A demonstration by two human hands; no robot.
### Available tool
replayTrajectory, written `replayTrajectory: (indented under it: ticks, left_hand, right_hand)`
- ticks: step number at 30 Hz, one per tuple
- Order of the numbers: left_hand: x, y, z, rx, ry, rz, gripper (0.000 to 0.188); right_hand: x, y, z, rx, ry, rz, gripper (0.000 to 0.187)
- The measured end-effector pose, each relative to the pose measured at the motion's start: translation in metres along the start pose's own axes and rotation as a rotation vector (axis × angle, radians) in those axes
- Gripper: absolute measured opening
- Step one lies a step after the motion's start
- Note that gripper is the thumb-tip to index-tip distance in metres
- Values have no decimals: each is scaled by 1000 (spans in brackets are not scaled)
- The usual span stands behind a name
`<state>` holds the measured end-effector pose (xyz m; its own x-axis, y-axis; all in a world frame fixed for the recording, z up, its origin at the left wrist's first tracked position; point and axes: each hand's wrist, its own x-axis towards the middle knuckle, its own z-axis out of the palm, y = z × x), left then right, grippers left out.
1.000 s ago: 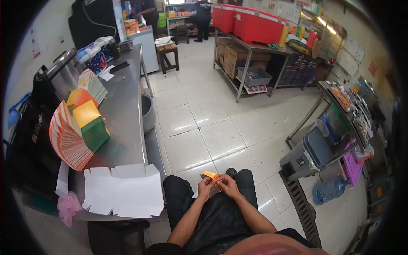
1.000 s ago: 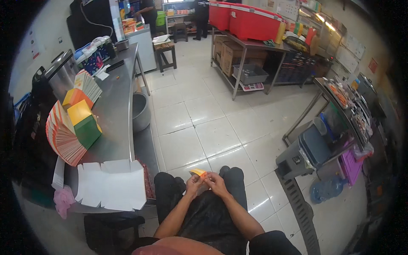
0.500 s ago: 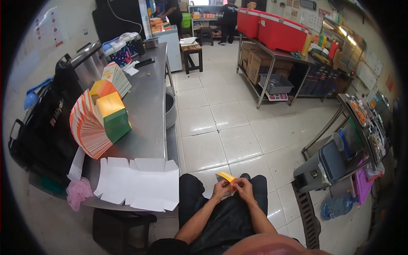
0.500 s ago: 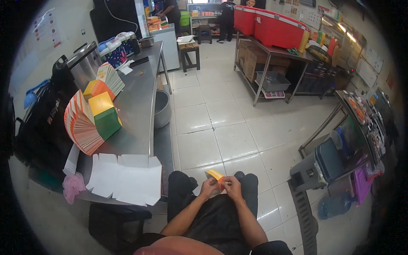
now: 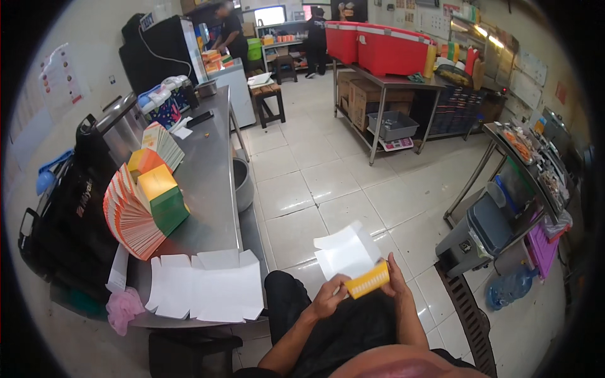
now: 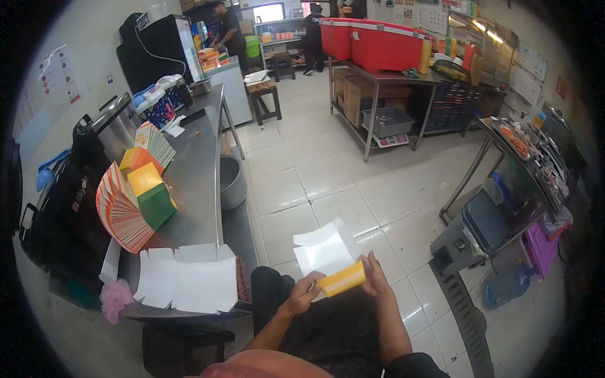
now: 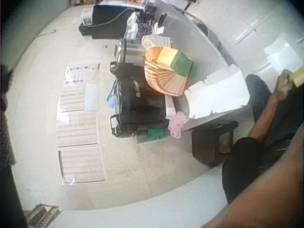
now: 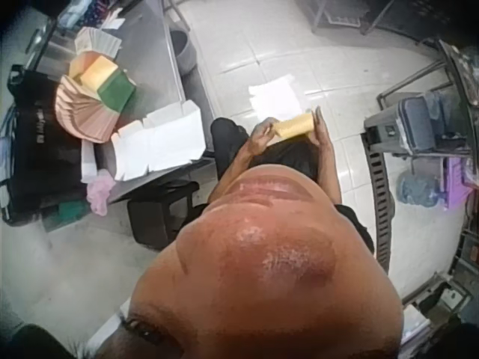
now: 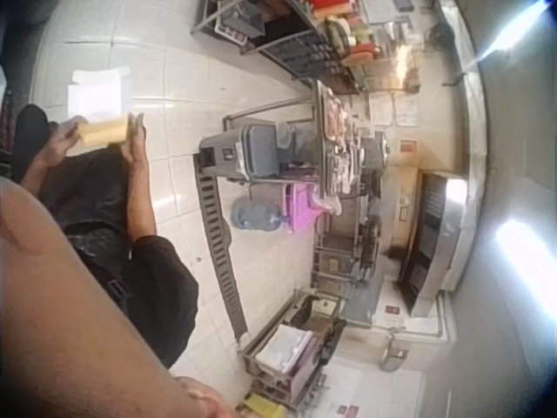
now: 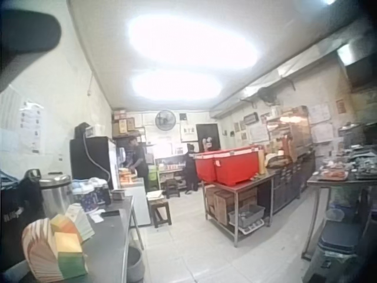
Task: The person picks up a cardboard food container, folds the side flaps inward by hand to assemble the box, and then repeats the process with additional containers.
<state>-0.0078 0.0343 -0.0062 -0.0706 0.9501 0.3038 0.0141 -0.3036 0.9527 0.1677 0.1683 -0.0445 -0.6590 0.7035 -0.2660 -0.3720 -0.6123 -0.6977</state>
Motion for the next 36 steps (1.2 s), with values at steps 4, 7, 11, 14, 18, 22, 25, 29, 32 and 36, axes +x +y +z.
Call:
replayTrajectory:
  ticks: [4,7,11,14,18,22,25,29,32,36]
  left_hand:
    - [-32,-9,-8,166,-26,214,12]
    - [-49,2,-13,271,33,229,13]
    - [-38,15,0,412,60,51,10]
    - [-38,13,8,-53,76,-123,28]
    - [-40,-8,4,-381,221,-194,34]
    - [-42,6,-4,-374,368,-343,20]
    - [-45,14,-8,-415,436,-347,11]
    - [-49,18,-4,-325,484,-228,10]
    - [-51,10,4,75,544,-7,14]
    - [-59,-4,10,151,560,68,13]
  right_hand:
    - [-27,-13,27,-418,48,-71,43]
    - [-21,16,31,-739,174,-145,25]
    - [-43,13,57,-1039,318,-715,19]
    - [-52,28,67,-1220,260,-880,21]
    - [-61,53,92,-1358,24,-849,34]
    - [-58,42,91,-1281,-220,-820,43]
    - [-74,35,96,-1007,-189,-533,31]
    - [-67,49,81,-537,-80,-310,22]
    - [-66,54,84,-423,2,-327,20]
    - [-76,59,97,-411,54,-493,16]
